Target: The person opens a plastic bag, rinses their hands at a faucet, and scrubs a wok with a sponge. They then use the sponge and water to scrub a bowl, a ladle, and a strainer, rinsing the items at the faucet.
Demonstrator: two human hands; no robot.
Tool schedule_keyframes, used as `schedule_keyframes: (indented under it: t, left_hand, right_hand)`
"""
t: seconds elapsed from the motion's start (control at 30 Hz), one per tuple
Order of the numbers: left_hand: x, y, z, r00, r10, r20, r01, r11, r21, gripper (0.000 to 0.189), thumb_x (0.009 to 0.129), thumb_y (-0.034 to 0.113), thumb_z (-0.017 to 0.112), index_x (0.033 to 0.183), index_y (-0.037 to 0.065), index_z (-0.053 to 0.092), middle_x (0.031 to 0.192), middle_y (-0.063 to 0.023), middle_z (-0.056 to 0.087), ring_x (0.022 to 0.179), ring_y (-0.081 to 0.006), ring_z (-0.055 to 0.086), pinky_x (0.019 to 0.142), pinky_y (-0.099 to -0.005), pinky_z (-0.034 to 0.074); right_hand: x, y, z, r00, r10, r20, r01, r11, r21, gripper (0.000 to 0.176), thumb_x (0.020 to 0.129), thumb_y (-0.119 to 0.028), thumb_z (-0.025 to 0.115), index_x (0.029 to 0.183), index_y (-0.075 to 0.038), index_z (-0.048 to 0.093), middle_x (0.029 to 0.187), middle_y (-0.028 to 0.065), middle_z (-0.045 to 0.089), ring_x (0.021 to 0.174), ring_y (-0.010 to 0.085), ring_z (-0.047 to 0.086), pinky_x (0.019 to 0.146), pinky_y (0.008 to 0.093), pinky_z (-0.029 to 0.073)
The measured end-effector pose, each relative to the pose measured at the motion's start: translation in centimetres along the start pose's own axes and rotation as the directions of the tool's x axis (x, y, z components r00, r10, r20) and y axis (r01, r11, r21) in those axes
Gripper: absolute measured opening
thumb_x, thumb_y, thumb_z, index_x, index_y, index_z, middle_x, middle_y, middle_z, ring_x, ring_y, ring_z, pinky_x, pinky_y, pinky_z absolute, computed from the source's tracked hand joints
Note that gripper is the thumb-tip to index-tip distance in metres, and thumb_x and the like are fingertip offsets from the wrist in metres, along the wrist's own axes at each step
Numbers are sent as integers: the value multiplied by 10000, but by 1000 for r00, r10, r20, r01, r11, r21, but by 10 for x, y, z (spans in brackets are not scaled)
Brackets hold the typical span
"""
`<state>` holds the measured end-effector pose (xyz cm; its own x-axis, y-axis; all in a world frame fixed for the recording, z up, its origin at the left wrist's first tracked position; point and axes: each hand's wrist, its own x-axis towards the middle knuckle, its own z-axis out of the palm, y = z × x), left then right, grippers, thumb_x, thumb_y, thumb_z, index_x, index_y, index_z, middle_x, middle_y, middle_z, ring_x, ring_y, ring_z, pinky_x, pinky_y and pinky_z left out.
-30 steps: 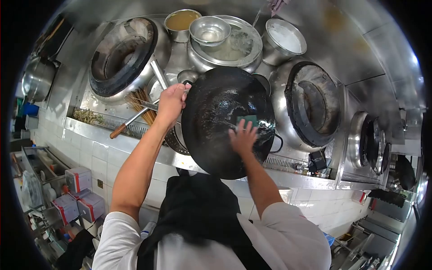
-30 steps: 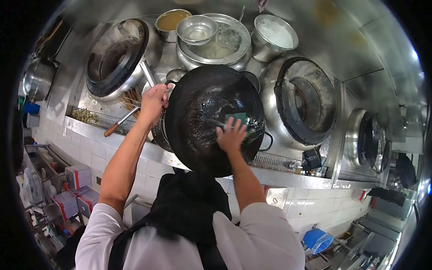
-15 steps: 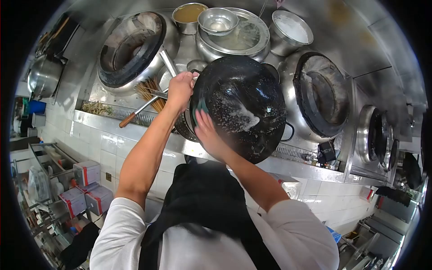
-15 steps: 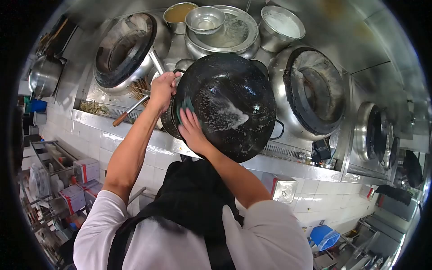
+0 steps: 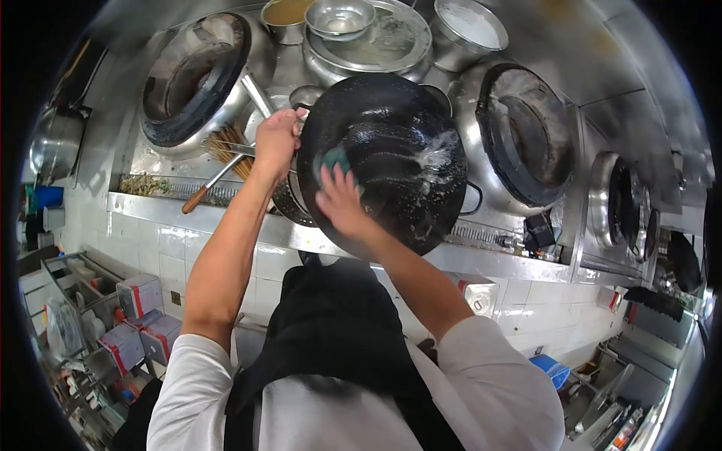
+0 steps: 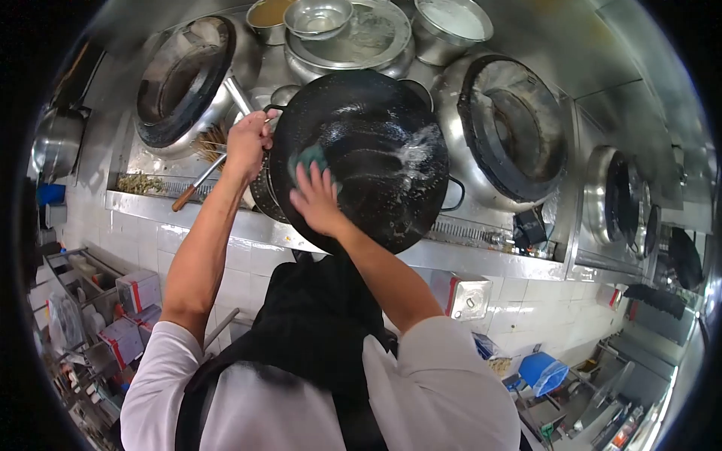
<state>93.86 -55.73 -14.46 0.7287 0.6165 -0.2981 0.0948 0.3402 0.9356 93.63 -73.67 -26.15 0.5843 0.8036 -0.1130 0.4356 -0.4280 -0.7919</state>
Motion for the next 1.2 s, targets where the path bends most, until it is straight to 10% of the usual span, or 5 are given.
schedule_keyframes:
  t: [0.2,0.27,0.7,1.03,1.2]
  left_hand:
    - [-2,-5,-7,1000,-24,17,24,999,-42,250,936,202,457,987,-2,590,631,52,432,530,-47,360,501,-202,327]
    - [-4,-2,-4,1000,-20,9,21,999,-38,250,937,204,458,990,-2,589,632,52,430,534,-47,361,504,-202,328]
    - [-7,-1,-8,998,-37,57,38,999,-13,275,949,213,435,1041,-21,546,615,52,404,561,-69,345,541,-215,314]
    - [2,-20,-2,1000,-3,2,3,1000,-26,232,926,191,449,925,17,602,605,54,432,502,-50,367,469,-202,327]
    - [8,-26,-10,1000,4,31,-3,1000,-18,239,938,194,443,934,15,603,619,38,465,512,-59,412,453,-214,357]
  right_hand:
    - [-91,152,-120,844,-470,258,478,443,-758,594,804,-462,554,1342,-271,393,1393,146,317,1257,387,279,972,562,250]
    - [-46,136,-171,985,16,175,140,532,-835,678,813,-467,548,1406,-280,278,1465,123,213,1336,385,179,1022,573,181]
    - [-11,141,-185,996,-61,67,89,508,-857,649,824,-411,559,1399,-268,295,1462,93,221,1342,370,163,1043,564,150]
    - [-97,67,-30,862,-65,503,378,743,-552,387,902,-416,424,1228,-218,490,1394,237,289,1269,448,288,1013,553,271]
    - [73,-8,-12,962,-267,-54,269,962,43,630,953,-330,318,1420,-4,49,1452,269,110,1339,462,60,1090,503,86]
